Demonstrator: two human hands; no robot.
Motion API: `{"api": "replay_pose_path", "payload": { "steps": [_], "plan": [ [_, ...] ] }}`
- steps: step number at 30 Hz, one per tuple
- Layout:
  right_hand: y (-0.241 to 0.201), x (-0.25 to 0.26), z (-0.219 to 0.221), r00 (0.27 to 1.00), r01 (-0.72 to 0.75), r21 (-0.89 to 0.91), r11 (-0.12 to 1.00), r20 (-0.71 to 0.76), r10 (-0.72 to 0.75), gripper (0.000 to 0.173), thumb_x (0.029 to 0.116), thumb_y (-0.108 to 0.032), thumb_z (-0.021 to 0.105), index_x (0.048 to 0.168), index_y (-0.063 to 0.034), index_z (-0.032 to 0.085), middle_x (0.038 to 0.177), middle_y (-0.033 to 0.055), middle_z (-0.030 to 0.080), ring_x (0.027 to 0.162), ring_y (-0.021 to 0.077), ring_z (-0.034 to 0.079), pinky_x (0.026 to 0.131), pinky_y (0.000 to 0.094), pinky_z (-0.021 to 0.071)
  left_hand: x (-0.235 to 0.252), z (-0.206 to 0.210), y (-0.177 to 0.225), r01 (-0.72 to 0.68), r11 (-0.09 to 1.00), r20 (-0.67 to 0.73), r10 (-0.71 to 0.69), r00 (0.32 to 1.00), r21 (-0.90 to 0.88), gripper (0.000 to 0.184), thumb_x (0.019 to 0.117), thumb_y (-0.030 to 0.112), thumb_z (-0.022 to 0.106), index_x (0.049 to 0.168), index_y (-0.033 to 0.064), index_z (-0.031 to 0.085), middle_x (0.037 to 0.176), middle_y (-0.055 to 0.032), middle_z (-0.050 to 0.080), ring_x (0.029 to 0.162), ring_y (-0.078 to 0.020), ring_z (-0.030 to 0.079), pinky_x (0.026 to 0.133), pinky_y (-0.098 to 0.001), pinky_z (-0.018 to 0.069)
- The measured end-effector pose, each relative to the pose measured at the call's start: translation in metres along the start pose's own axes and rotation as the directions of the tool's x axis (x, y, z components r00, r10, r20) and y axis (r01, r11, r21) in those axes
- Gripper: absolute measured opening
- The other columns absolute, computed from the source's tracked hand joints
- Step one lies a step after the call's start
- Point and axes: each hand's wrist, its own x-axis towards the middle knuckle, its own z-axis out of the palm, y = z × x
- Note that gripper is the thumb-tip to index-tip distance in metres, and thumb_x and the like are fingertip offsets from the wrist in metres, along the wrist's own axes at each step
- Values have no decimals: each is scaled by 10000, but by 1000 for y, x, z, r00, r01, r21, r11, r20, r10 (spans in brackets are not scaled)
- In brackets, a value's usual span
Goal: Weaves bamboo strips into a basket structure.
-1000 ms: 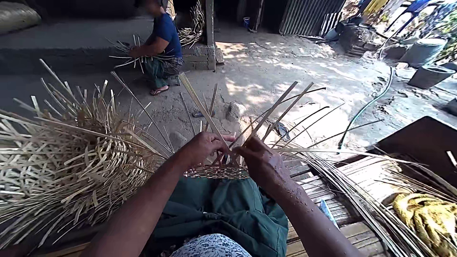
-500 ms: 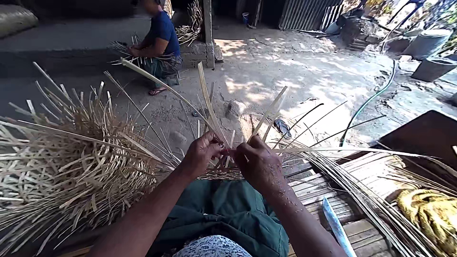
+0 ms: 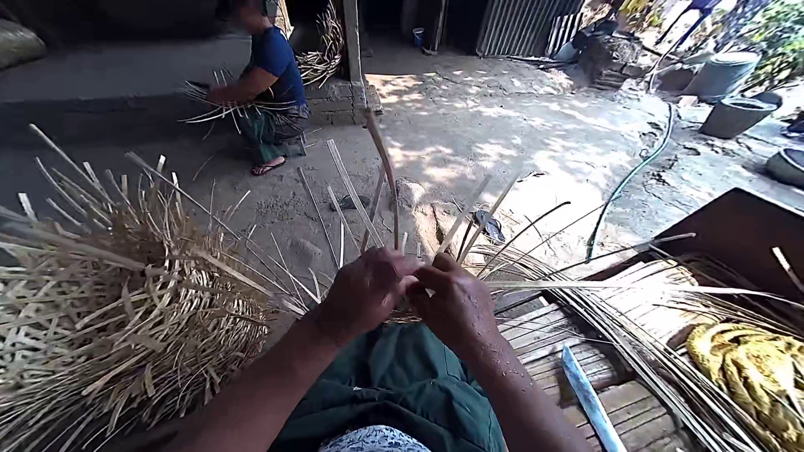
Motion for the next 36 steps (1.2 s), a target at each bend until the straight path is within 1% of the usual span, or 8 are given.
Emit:
{"api": "replay_pose_path", "payload": {
  "steps": [2,6,11,16,20,24,29,36],
  "plan": [
    [9,-8,4,991,81,98,992,-112,-70,129,898,-178,696,952,-102,784,861,101,698,757,239,699,662,434,595,1,1,-6,-81,997,133,81,988,-2,274,1031,196,568,1248,101,707,1074,-90,752,948,-230,718,848,-392,593],
    [33,-27,2,963,121,264,957,-267,-48,165,945,-92,659,1049,-62,785,1002,96,726,865,105,707,770,246,610,6,-11,-34,-73,988,303,29,953,137,320,1014,215,592,1302,161,719,965,-75,767,855,-295,691,767,-448,568],
    [44,-43,22,980,-92,492,866,-111,167,367,968,-66,642,1314,55,616,1126,114,739,841,117,734,754,289,629,6,-20,-37,69,992,319,-101,942,110,343,957,135,678,1297,132,720,976,-142,718,907,-350,675,779,-486,577],
    [37,-30,25,964,-224,711,667,59,260,234,954,-60,674,1158,52,649,908,72,752,728,132,739,651,307,647,7,-37,-32,256,963,494,-180,851,-89,307,978,150,658,1279,149,718,1101,-92,727,971,-255,667,856,-434,561],
    [29,-8,12,888,-459,599,656,304,344,264,941,-99,691,1172,18,644,819,51,727,646,124,719,607,296,634,2,-44,-39,349,918,517,-210,830,-188,290,973,127,650,1254,155,719,1050,-23,718,926,-127,638,836,-297,540],
    [28,9,4,888,-348,466,813,442,126,206,964,-138,649,1116,-28,735,843,23,709,684,66,674,665,260,593,-2,-40,-39,381,895,454,-247,856,-231,224,952,132,690,1171,141,738,989,23,708,883,-58,603,813,-225,502],
    [32,14,16,905,-364,606,707,410,114,178,889,-180,764,991,-42,715,873,0,687,649,31,627,591,218,554,1,-36,-38,403,880,458,-258,851,-253,181,945,129,704,1122,108,731,997,10,707,900,-68,603,829,-242,504],
    [29,34,13,795,-595,661,456,568,213,251,937,2,666,1186,-25,685,743,-11,672,499,13,517,455,182,437,5,-29,-44,427,829,418,-266,869,-360,111,924,87,718,1034,99,729,972,28,694,898,-45,594,819,-225,500]
  ]
}}
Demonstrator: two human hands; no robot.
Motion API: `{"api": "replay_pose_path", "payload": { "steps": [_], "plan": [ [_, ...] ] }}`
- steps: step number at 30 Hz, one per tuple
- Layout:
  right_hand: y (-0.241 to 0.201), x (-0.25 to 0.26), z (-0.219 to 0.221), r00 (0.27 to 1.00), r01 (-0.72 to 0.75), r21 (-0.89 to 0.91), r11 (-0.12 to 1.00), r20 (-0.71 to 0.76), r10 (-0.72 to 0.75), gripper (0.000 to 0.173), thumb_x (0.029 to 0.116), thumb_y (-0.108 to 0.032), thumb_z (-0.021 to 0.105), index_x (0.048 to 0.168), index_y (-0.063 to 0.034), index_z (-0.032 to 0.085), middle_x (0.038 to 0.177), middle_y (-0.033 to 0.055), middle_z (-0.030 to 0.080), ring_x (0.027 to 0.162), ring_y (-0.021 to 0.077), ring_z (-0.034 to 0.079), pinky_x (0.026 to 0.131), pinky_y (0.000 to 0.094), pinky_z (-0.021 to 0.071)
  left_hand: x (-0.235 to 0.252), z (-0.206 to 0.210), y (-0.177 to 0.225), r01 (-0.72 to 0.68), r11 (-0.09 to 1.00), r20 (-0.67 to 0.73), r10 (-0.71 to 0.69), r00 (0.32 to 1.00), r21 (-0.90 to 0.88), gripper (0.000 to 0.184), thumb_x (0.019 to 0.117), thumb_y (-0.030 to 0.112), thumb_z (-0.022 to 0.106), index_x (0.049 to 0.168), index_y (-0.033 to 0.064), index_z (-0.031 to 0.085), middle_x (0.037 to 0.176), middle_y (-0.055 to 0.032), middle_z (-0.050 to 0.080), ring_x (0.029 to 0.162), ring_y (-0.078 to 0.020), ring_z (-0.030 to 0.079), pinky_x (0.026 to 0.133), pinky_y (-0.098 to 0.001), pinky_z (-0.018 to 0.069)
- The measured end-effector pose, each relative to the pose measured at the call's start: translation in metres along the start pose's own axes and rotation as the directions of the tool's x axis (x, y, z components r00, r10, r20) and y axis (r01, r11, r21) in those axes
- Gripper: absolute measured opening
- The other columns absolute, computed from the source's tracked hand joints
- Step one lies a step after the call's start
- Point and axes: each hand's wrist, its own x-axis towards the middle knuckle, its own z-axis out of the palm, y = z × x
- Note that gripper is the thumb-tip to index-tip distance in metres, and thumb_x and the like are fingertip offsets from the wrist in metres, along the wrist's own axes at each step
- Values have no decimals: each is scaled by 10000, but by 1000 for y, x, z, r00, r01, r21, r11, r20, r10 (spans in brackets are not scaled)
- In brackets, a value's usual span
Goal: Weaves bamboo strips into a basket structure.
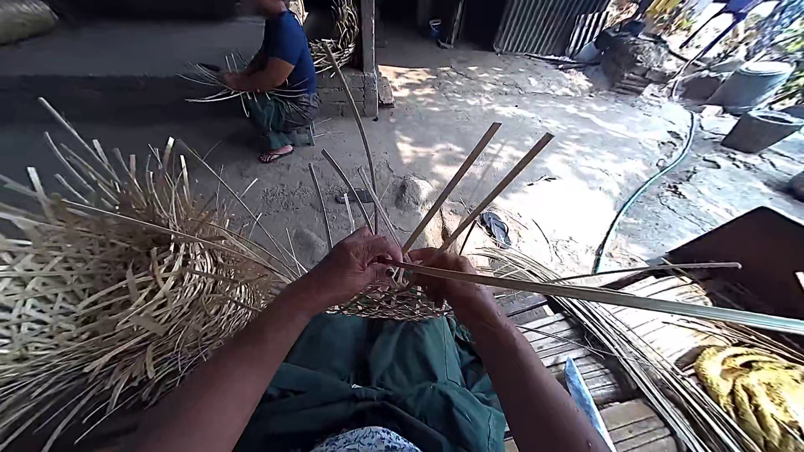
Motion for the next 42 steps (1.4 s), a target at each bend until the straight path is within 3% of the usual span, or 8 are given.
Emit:
{"api": "replay_pose_path", "payload": {
  "steps": [4,8,18,29,32,35,38,42],
  "plan": [
    [16,11,-26,963,-28,189,982,270,-25,202,978,-10,520,1083,-33,691,770,7,698,562,46,609,500,197,508,1,2,-5,-26,997,30,29,999,-75,78,925,117,724,994,81,724,949,21,679,915,-43,606,842,-218,510],
    [33,17,-38,919,3,282,960,378,-114,94,954,-68,571,925,-92,657,743,10,700,601,82,655,539,228,545,3,7,-6,-54,992,54,61,997,-114,77,925,146,728,967,82,718,912,34,664,901,-28,594,833,-198,497],
    [23,9,-23,977,-93,302,949,212,28,232,965,38,555,1168,0,660,780,65,713,556,88,637,482,218,531,-3,12,-13,-208,970,-13,211,977,128,163,931,186,723,1039,69,690,967,4,695,912,-60,611,829,-220,516],
    [47,22,-35,884,-17,456,890,422,-200,192,971,-40,526,897,-123,682,876,65,742,680,133,700,576,261,574,-7,20,-19,-169,980,-137,182,974,103,104,902,68,643,978,41,708,927,-35,678,896,-81,597,822,-223,508],
    [41,13,-28,925,108,353,929,308,-224,277,1022,-121,457,914,-95,711,847,19,736,681,89,684,590,236,568,-6,20,-18,-147,970,-127,173,977,194,178,965,113,626,1081,93,760,997,-19,729,933,-118,628,864,-290,527],
    [27,0,-8,988,134,208,969,47,-147,115,967,-30,612,1042,9,691,843,38,723,667,99,671,613,257,584,-6,25,-10,-128,898,-131,199,971,420,267,971,94,596,1146,138,793,993,-70,758,901,-246,674,818,-418,560],
    [37,0,-3,967,253,358,899,-130,-221,114,991,-122,582,1038,-18,582,769,93,720,570,161,692,546,305,611,-5,30,-5,-99,840,-156,213,965,534,252,961,91,610,1105,156,807,926,-88,738,871,-284,676,768,-433,574],
    [40,-5,1,924,356,319,878,-261,-280,78,953,-38,640,933,-21,567,710,77,683,491,151,648,468,298,585,-4,24,3,56,938,-176,6,984,342,228,914,64,655,1044,160,816,951,-59,723,920,-208,657,793,-382,559]
  ]
}}
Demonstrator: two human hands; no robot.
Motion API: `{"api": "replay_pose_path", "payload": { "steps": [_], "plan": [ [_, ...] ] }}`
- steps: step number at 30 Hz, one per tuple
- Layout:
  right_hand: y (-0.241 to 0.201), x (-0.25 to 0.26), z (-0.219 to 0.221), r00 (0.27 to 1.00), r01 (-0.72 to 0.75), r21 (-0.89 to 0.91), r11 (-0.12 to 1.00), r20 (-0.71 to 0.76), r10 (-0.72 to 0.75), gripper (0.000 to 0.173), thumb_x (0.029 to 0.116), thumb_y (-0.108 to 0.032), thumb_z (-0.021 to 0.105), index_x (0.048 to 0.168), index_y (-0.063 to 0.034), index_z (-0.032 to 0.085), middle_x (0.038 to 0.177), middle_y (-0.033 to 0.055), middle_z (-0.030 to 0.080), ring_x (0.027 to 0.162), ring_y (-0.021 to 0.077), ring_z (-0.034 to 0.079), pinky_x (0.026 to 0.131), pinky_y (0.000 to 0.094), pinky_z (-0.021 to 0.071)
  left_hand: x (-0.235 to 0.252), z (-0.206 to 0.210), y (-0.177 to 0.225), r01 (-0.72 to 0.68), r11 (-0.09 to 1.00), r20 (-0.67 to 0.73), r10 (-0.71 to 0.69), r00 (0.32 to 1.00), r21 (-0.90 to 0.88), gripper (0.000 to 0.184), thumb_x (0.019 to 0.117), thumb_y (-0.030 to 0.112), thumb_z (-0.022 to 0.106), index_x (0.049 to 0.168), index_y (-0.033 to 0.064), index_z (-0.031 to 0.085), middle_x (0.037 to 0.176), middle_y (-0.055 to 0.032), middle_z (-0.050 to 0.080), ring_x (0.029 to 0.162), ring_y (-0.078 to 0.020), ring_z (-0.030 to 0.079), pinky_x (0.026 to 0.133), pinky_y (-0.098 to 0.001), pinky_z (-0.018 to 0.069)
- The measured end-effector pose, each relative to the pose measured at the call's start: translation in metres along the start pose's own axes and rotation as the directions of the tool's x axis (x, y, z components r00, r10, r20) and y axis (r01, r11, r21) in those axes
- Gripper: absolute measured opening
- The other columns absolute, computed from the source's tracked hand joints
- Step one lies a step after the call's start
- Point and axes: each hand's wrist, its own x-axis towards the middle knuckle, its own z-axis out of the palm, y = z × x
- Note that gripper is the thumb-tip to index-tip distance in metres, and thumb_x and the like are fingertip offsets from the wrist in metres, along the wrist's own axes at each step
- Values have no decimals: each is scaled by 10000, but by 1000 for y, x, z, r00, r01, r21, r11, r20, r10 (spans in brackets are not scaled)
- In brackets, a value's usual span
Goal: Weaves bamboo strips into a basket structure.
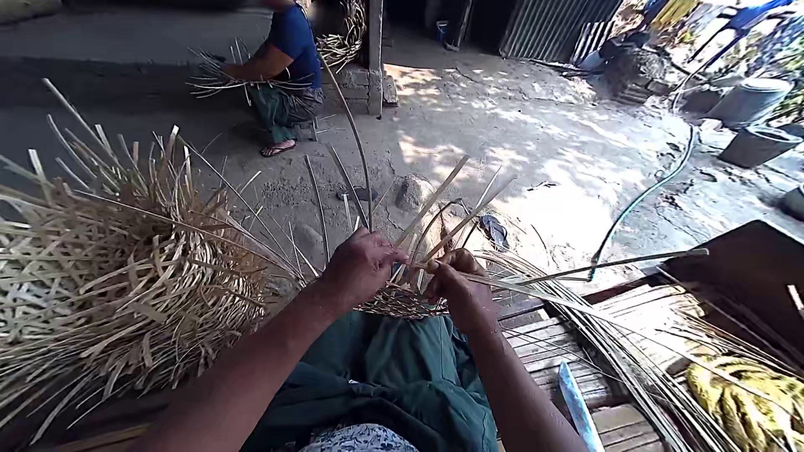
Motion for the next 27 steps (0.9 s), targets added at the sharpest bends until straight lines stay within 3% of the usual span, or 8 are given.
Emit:
{"api": "replay_pose_path", "payload": {
  "steps": [5,8,11,15,19,23,25,27],
  "plan": [
    [13,-10,-6,929,369,-382,847,182,-323,107,991,-64,632,1042,26,657,868,45,700,562,53,619,493,221,557,15,-21,-5,355,841,256,-268,929,-407,483,971,99,690,1441,124,578,720,7,625,607,-72,557,621,-256,504],
    [20,-11,-5,829,558,-529,639,330,-452,224,1007,-51,564,1115,-16,757,962,129,685,649,63,624,584,212,563,17,-17,-3,433,796,261,-350,900,-423,318,950,129,733,1267,131,717,622,17,529,532,-68,480,561,-244,456],
    [25,-11,-4,772,621,-606,497,367,-518,315,974,-6,548,1167,-102,778,932,142,673,690,95,620,623,215,548,15,-14,-1,426,701,237,-356,904,-573,187,956,18,678,1139,58,665,680,15,610,556,-38,520,546,-197,450],
    [22,-14,-1,794,559,-726,401,330,-510,387,936,23,542,1193,-140,781,887,133,663,724,147,629,661,248,545,2,-10,-3,256,734,113,-240,964,-630,153,978,17,632,1121,51,587,851,-1,693,739,-69,677,702,-244,586],
    [14,-21,10,852,478,-797,369,318,-416,413,947,10,537,1226,-179,774,884,147,641,695,207,631,611,339,557,-7,-5,-3,115,886,-41,-149,988,-448,182,965,97,686,1137,51,649,804,21,714,692,-40,679,675,-233,590],
    [11,-24,12,856,490,-786,377,350,-381,425,944,-2,542,1218,-222,781,900,150,655,697,219,641,606,378,563,-5,-3,2,-52,995,-217,70,974,89,474,947,274,721,1359,53,640,706,-66,636,561,-197,587,542,-392,522],
    [9,-20,10,880,454,-744,490,289,-376,343,952,-19,541,1164,-132,786,895,134,667,699,179,638,629,340,561,-4,-2,5,-299,919,-200,353,914,258,463,971,332,679,1326,35,651,867,-111,692,694,-233,660,607,-386,569],
    [3,-20,8,953,300,-612,732,164,-253,204,997,-97,574,1118,-7,710,898,80,698,678,104,657,620,284,584,-4,3,9,-440,841,9,461,887,315,385,999,316,626,1350,162,659,997,-119,738,852,-289,704,692,-437,590]
  ]
}}
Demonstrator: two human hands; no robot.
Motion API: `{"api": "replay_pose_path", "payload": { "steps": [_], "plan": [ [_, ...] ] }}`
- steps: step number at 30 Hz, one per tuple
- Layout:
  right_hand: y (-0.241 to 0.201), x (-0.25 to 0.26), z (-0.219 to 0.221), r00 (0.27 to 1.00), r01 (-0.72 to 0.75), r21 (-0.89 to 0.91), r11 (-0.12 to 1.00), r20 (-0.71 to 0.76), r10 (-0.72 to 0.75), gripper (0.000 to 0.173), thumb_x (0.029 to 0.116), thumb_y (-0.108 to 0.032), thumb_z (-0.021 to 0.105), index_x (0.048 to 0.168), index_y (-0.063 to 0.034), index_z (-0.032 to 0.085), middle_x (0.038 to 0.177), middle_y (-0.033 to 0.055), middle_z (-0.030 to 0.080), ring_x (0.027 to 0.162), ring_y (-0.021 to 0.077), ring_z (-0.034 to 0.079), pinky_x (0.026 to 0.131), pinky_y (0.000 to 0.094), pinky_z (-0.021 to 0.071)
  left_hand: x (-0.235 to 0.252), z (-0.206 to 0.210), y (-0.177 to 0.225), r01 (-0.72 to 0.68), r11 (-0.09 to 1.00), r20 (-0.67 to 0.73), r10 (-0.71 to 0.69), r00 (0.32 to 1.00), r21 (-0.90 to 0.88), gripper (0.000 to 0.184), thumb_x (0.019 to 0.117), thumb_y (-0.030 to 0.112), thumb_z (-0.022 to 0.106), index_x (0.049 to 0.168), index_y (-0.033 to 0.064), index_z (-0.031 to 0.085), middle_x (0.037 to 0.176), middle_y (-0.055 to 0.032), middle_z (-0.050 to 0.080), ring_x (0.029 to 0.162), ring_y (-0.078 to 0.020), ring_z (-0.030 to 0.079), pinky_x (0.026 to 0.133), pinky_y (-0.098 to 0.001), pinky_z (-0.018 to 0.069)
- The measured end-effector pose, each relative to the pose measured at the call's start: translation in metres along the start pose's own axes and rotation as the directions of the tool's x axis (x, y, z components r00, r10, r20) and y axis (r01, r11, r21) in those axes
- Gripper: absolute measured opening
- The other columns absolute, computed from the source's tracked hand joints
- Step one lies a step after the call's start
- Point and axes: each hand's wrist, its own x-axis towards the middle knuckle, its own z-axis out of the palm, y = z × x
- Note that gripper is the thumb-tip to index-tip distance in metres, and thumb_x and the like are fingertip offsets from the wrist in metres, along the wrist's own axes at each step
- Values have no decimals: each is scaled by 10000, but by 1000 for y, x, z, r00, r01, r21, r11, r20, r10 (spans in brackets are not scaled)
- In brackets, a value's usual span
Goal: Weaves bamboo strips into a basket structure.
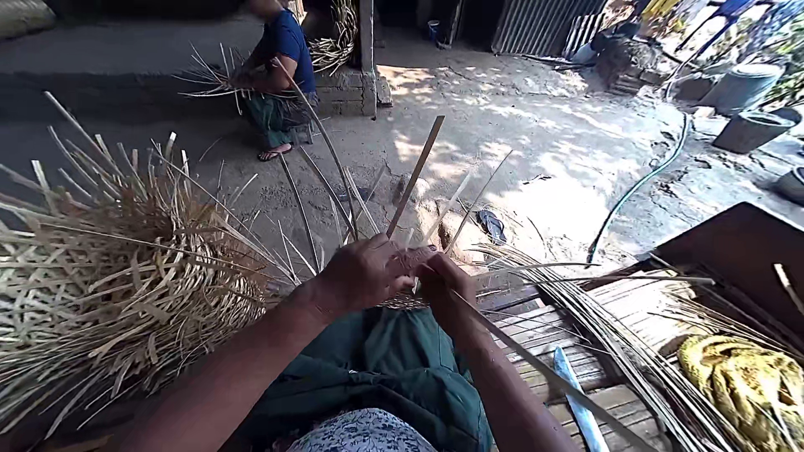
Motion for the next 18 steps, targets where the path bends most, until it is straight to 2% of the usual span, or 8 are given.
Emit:
{"api": "replay_pose_path", "payload": {
  "steps": [2,3,4,7,9,13,16,18],
  "plan": [
    [-5,5,-8,993,-114,243,963,37,108,300,947,-90,653,1223,24,622,952,78,720,720,125,701,644,307,624,7,1,-3,-45,999,83,43,996,30,359,1006,224,622,1361,222,666,877,-107,713,807,-316,677,661,-458,563],
    [-10,8,-12,992,-123,253,960,43,115,374,923,-75,670,1276,16,588,985,83,715,737,135,706,660,316,629,15,-3,-7,-51,998,73,48,996,45,340,997,189,633,1331,214,691,829,-102,697,790,-316,676,658,-457,561],
    [-18,9,-17,994,-113,181,977,34,108,441,921,-76,673,1342,-4,562,999,84,709,747,138,707,674,322,632,24,-9,-11,-52,997,42,50,998,59,317,989,165,639,1295,190,718,808,-102,686,780,-312,668,656,-447,555],
    [-48,16,-30,996,-30,-351,936,-87,-1,473,1002,-180,604,1457,-62,542,942,89,719,750,190,704,689,399,609,51,-35,-12,-12,991,-71,22,997,133,211,1003,179,638,1164,132,768,854,-97,681,813,-297,645,662,-415,540],
    [-63,28,-39,980,-44,-583,811,-181,-77,441,1043,-244,572,1450,-75,573,1044,173,721,812,338,716,685,550,574,69,-51,-2,16,982,-158,14,987,188,207,1013,194,633,1152,131,774,862,-99,678,812,-299,632,657,-407,520],
    [-90,41,-60,915,-73,-774,630,-303,-267,357,1013,-268,623,1339,-136,685,940,175,683,669,344,666,518,514,512,85,-65,27,47,988,-316,2,949,148,172,985,196,667,1091,148,793,847,-76,684,797,-265,621,659,-375,506],
    [-114,24,-68,942,-88,-782,617,-266,-203,382,968,-232,684,1335,-126,686,911,159,676,651,333,655,524,522,511,71,-65,38,73,995,-271,-90,958,-74,141,925,222,716,1018,160,802,832,-22,687,787,-207,595,683,-356,482],
    [-111,13,-70,985,-64,-706,705,-157,-68,330,929,-274,715,1218,-119,752,869,133,693,640,307,651,548,539,519,54,-60,38,131,959,-131,-168,977,-251,94,896,211,739,969,184,791,858,45,709,822,-135,609,729,-330,508]
  ]
}}
